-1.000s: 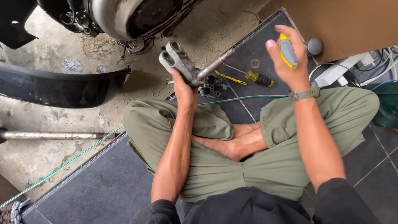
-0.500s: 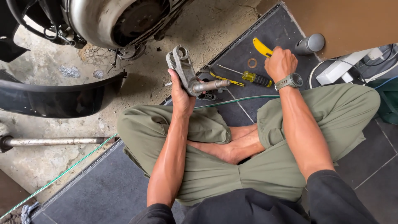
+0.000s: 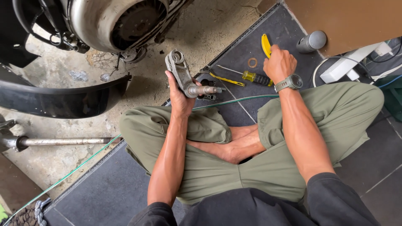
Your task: A person sits on the floor cleaning a metal motorcycle component with a utility knife and inspecting a small washer.
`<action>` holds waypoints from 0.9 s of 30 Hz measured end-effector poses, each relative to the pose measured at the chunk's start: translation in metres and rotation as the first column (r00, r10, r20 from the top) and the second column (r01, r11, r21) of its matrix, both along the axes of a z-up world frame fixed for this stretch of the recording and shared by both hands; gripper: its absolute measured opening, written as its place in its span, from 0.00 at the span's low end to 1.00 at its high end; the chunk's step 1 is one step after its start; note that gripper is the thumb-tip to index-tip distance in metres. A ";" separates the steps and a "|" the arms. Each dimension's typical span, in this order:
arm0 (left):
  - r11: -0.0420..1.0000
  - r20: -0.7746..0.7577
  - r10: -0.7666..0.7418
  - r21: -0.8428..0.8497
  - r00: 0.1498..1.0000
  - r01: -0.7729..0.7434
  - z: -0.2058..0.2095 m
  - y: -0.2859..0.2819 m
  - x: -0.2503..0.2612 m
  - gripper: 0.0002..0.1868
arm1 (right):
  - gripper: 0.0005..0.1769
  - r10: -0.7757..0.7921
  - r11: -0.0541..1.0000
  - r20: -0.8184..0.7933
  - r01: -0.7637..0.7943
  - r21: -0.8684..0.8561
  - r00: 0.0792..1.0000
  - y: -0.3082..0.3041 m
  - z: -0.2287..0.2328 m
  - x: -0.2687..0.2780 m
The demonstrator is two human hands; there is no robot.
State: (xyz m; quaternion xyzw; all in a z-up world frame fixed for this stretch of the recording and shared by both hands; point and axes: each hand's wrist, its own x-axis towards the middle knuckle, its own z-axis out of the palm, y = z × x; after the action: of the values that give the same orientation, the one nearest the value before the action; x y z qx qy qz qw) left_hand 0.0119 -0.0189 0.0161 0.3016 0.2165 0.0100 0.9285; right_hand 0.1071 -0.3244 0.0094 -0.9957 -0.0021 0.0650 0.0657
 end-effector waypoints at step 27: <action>0.977 0.040 0.031 -0.213 0.999 -0.022 -0.004 -0.010 -0.034 0.44 | 0.20 0.150 0.954 -0.167 -0.099 0.281 0.975 -0.002 -0.056 0.013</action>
State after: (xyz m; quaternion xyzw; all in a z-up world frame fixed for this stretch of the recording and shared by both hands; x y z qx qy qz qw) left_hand -0.0224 -0.0291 0.0123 0.1975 0.2001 0.0056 0.9596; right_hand 0.1204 -0.3268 -0.0462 -0.9647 -0.0679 0.1609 0.1971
